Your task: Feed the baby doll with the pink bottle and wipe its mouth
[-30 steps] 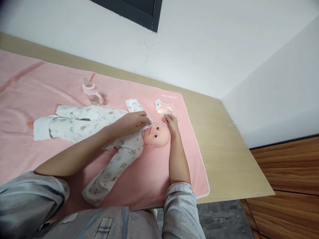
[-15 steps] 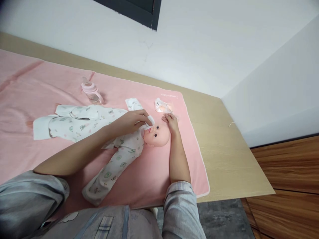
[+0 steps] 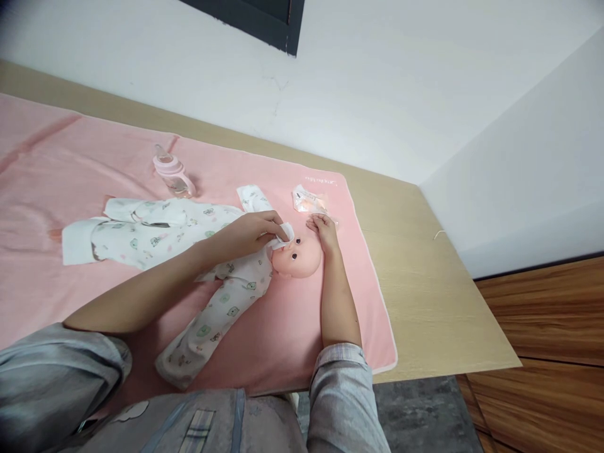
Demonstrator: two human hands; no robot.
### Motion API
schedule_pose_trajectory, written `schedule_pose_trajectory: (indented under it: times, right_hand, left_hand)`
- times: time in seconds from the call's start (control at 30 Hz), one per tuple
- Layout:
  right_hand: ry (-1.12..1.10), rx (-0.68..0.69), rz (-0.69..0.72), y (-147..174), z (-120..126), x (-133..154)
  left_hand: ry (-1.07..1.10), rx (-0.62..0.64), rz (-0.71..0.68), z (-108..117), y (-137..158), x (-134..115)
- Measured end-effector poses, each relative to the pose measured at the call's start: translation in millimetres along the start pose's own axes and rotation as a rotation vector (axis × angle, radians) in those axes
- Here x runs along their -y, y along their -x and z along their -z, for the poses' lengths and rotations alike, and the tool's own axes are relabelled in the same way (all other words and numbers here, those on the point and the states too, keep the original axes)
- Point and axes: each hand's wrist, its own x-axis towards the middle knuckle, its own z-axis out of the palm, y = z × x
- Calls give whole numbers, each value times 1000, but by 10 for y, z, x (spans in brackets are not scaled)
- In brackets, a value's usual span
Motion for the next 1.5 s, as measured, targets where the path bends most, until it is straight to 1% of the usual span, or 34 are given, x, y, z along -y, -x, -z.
schedule_pose_trajectory:
  times: [0.37, 0.5, 0.57, 0.77, 0.97, 1.03, 1.2, 1.4, 1.5]
  right_hand:
    - [-2, -18, 1, 29, -18, 31]
    - [8, -18, -3, 29, -18, 31]
    - [9, -18, -4, 24, -13, 27]
    - [1, 8, -2, 0, 9, 4]
    - [7, 12, 11, 2, 4, 6]
    - [5, 16, 13, 6, -1, 14]
    - [12, 4, 4, 13, -13, 31]
    - [23, -3, 1, 23, -20, 40]
    - [25, -4, 2, 21, -20, 37]
  left_hand:
    - [-11, -22, 18, -19, -10, 24]
    - [-7, -12, 27, 29, -6, -6]
    - [-7, 22, 36, 80, 5, -33]
    - [-31, 192, 46, 201, 30, -83]
    - [-54, 248, 36, 204, 32, -67]
    - [-95, 247, 47, 195, 35, -60]
    - [-155, 198, 133, 159, 38, -89]
    - [-207, 140, 75, 115, 32, -120]
    - [-199, 147, 97, 109, 29, -91]
